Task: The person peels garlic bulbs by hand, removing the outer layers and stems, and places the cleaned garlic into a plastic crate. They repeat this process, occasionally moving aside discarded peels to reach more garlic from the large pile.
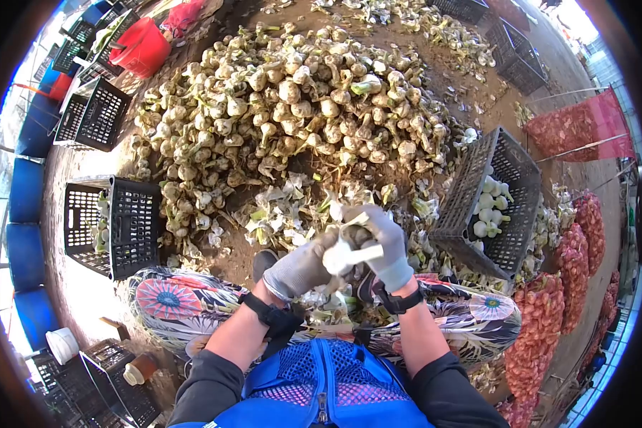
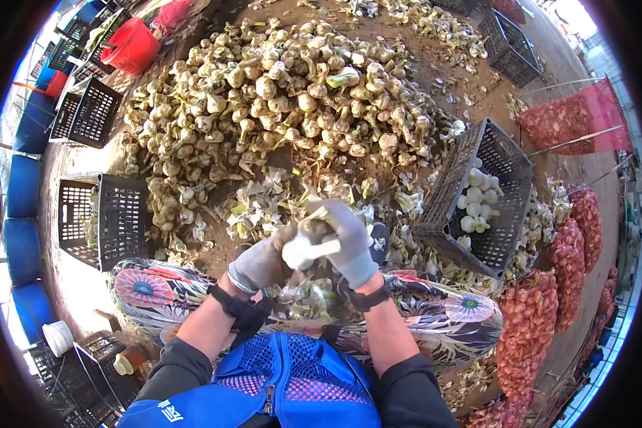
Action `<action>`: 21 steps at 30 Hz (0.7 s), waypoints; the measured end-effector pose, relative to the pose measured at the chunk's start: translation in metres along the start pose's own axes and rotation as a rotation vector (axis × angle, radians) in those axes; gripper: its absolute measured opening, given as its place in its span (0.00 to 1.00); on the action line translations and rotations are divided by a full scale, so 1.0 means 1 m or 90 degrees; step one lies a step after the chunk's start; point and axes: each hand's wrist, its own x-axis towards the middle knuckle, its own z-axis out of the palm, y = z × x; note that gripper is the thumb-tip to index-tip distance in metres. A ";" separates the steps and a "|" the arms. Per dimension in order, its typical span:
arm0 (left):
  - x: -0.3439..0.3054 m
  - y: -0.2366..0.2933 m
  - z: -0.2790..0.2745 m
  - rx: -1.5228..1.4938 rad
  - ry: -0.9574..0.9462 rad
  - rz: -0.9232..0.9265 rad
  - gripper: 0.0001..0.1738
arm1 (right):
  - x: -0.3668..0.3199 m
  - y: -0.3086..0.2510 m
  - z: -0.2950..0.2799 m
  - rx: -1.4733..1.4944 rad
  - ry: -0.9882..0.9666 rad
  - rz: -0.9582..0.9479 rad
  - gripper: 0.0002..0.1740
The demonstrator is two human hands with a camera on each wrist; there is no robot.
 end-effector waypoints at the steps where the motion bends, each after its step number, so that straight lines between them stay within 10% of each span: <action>1: 0.000 0.011 0.012 -0.132 0.018 0.020 0.31 | -0.003 0.001 -0.003 0.092 0.038 0.096 0.28; 7: 0.008 0.015 0.019 -0.171 0.267 0.161 0.20 | -0.015 -0.008 0.006 0.359 -0.019 0.197 0.21; 12: 0.004 0.008 -0.001 0.048 0.367 0.280 0.17 | -0.009 -0.008 -0.005 0.395 0.228 0.400 0.15; 13: 0.002 0.006 -0.010 0.202 0.331 0.178 0.19 | -0.005 -0.004 -0.013 0.192 0.225 0.214 0.13; 15: 0.002 -0.002 -0.028 0.513 0.289 -0.077 0.30 | -0.004 0.001 -0.025 0.183 0.234 0.222 0.13; 18: 0.010 -0.035 -0.035 0.869 0.377 0.201 0.35 | -0.003 -0.004 -0.023 0.147 0.252 0.213 0.14; 21: 0.013 0.005 -0.006 0.609 0.368 0.177 0.32 | -0.001 -0.023 -0.007 0.032 0.199 0.103 0.16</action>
